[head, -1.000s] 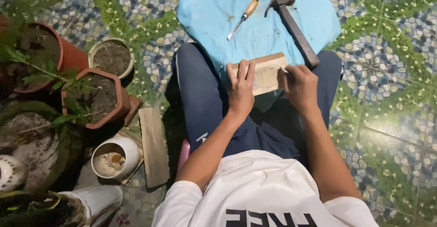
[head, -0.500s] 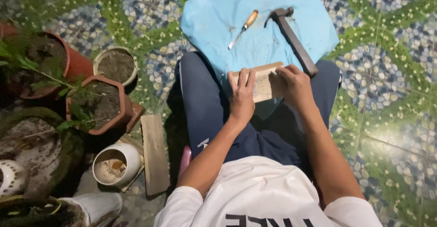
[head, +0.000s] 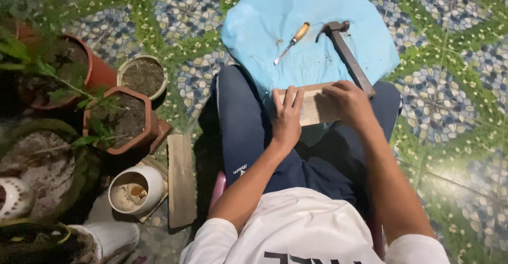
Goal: The person manually sands a small wooden block with sandpaper to smooth the surface and remove markings.
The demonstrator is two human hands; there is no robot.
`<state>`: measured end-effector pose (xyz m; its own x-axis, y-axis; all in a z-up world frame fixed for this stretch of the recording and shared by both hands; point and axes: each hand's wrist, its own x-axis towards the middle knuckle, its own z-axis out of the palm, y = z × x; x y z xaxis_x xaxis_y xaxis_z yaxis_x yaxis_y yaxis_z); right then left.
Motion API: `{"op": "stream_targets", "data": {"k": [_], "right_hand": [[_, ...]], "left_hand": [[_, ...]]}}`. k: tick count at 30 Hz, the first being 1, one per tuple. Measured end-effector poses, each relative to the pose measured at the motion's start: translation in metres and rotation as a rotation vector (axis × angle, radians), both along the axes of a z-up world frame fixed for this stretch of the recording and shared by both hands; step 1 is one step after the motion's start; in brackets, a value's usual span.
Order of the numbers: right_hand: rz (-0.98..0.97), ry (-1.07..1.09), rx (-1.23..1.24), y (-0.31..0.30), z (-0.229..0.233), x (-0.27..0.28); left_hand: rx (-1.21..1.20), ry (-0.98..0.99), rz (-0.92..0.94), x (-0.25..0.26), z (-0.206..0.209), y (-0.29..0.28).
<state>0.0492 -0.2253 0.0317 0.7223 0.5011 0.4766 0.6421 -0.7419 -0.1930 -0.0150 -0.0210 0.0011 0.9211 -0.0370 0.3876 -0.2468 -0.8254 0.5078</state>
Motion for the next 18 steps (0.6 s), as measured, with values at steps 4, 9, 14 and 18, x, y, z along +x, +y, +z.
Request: {"op": "stream_targets", "data": {"k": [4,9,14,18], "right_hand": [[0.027,0.026,-0.025,-0.009,-0.004,0.001],[0.075,0.086,-0.054,0.038,0.022,-0.001],[-0.008,0.098,-0.139,-0.005,0.003,0.007],[-0.015,0.106,-0.077,0.003,0.013,-0.002]], "left_hand": [[-0.005,0.004,-0.034,-0.001,-0.01,0.002],[0.016,-0.011,-0.004,-0.001,0.006,0.003],[0.112,-0.029,0.023,0.005,-0.01,0.002],[0.343,-0.094,0.015,0.004,-0.004,0.007]]}}
